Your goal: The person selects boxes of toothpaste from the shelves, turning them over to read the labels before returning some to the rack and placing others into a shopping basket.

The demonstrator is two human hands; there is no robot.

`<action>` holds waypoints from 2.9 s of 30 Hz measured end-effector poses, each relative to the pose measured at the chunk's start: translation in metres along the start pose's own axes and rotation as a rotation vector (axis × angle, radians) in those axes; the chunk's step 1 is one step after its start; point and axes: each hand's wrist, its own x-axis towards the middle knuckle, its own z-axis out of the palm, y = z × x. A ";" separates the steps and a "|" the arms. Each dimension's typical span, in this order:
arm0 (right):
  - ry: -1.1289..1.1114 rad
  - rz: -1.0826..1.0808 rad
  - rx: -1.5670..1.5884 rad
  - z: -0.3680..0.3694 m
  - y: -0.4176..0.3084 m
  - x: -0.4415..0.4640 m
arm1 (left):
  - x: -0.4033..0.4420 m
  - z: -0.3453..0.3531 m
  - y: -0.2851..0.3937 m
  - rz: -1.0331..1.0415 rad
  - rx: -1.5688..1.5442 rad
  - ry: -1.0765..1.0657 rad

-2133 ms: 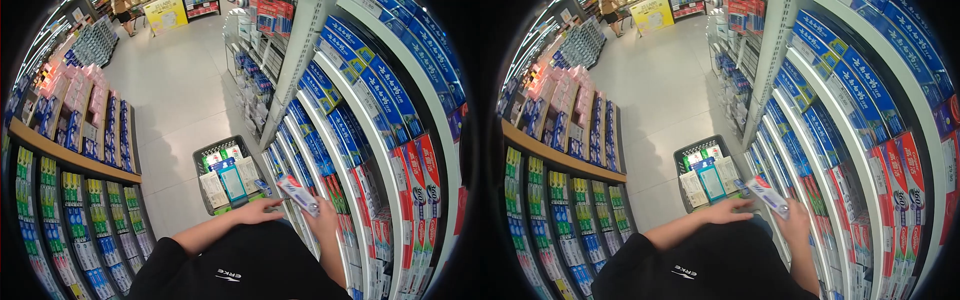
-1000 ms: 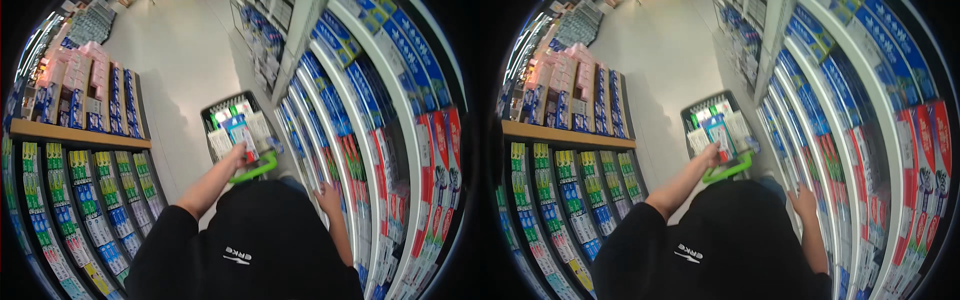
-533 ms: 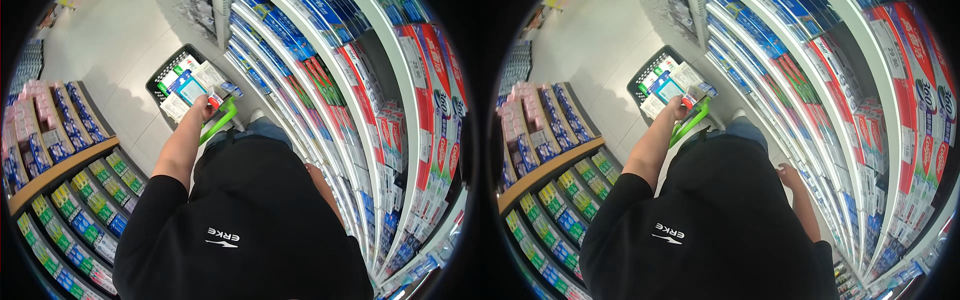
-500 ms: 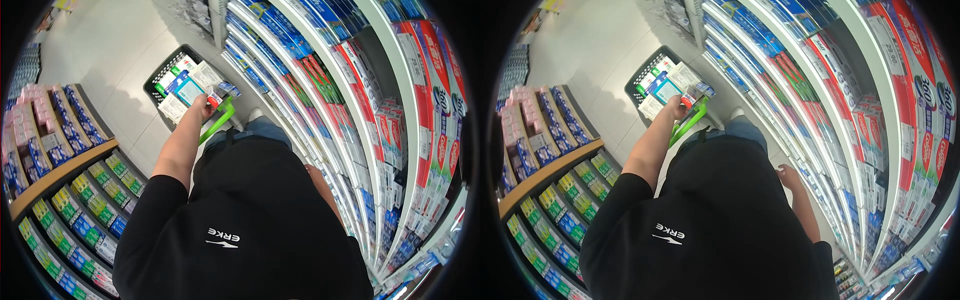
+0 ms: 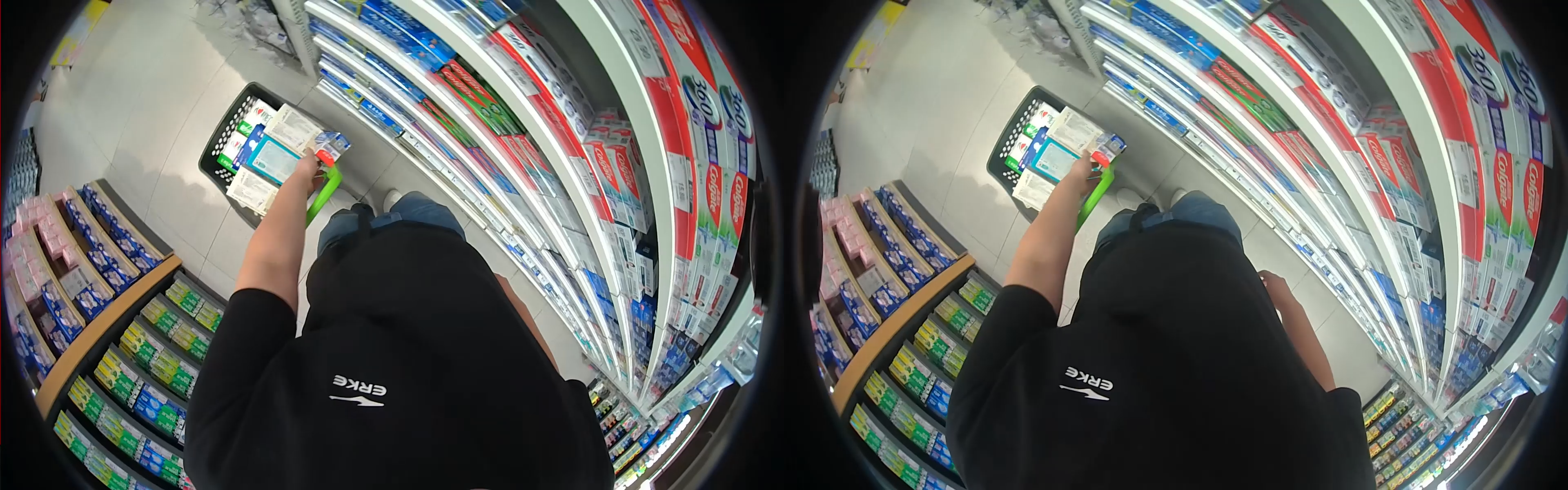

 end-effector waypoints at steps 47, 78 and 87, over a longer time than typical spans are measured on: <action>1.050 -0.221 -0.464 -0.332 -0.136 -0.090 | -0.204 0.079 -0.151 0.442 1.052 0.387; 0.875 -1.312 -0.190 -0.189 -0.195 -0.106 | -0.399 0.154 -0.024 1.937 0.410 -0.220; 0.097 -1.299 0.388 -0.188 -0.208 -0.121 | -0.411 0.138 -0.051 1.330 0.007 -0.211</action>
